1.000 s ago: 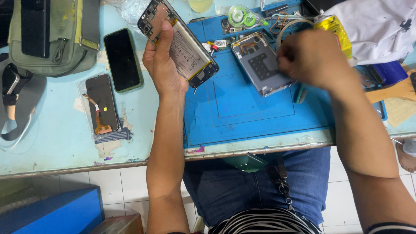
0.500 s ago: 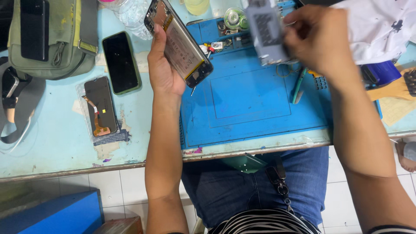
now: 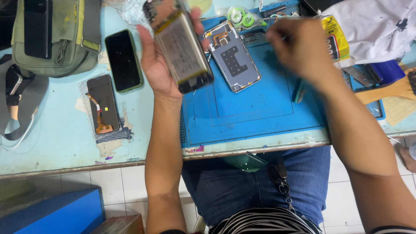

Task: The person places a battery into a mobile phone, uses a screwdriver to secure internal components, and then snaps a back panel onto the device.

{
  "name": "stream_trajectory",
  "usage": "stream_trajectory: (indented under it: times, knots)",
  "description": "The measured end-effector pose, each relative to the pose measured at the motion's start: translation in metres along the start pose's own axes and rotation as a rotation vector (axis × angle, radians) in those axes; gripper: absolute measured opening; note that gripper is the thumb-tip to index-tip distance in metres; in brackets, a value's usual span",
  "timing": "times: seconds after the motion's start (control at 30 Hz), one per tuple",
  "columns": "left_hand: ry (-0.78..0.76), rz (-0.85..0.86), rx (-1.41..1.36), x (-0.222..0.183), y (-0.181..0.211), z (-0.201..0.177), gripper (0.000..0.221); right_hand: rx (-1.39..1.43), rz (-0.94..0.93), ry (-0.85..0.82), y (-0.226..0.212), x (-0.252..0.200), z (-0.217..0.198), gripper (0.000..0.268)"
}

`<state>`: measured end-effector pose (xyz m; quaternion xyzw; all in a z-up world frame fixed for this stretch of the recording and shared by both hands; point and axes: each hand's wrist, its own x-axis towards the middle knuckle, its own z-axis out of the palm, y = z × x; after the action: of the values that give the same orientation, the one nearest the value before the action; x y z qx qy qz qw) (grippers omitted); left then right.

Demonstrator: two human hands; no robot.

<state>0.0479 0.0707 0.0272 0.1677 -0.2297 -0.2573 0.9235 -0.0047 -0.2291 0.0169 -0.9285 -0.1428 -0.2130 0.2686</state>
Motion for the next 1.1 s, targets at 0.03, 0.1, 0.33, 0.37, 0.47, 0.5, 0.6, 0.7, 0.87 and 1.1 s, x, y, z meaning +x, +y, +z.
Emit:
stream_trajectory:
  times: [0.03,0.1,0.33,0.37,0.47,0.5,0.6,0.7,0.87,1.1]
  knots:
    - [-0.065,-0.048,0.05,-0.002,-0.004,-0.001,0.075,0.034,0.062,0.03,0.005,0.0,-0.013,0.013]
    - [-0.096,-0.262,0.159,-0.005,-0.028,0.002,0.071,0.057,0.092,0.025,0.011,0.005,-0.043,0.024]
    - [-0.384,-0.89,0.436,-0.017,-0.099,0.016,0.072,-0.571,-0.247,-0.086,0.001,0.012,-0.061,0.106]
    - [-0.429,-0.924,0.457,-0.019,-0.099,0.014,0.071,-0.67,-0.202,-0.123,0.005,0.01,-0.056,0.111]
    - [-0.442,-0.987,0.487,-0.023,-0.102,0.011,0.07,-0.012,-0.002,-0.153,0.036,0.002,-0.06,0.073]
    - [-0.428,-0.997,0.496,-0.022,-0.102,0.011,0.07,0.089,0.12,-0.132,0.049,0.0,-0.064,0.064]
    - [-0.398,-1.012,0.512,-0.021,-0.102,0.011,0.067,0.313,0.344,-0.024,0.076,-0.014,-0.072,0.052]
    - [-0.336,-1.038,0.519,-0.022,-0.103,0.013,0.068,0.406,0.354,0.107,0.071,-0.017,-0.077,0.053]
    - [-0.325,-1.043,0.516,-0.021,-0.101,0.015,0.066,0.408,-0.012,0.053,0.013,0.005,-0.05,0.077]
    - [-0.355,-1.035,0.519,-0.019,-0.101,0.013,0.058,-0.286,-0.144,0.008,-0.001,0.007,-0.035,0.089]
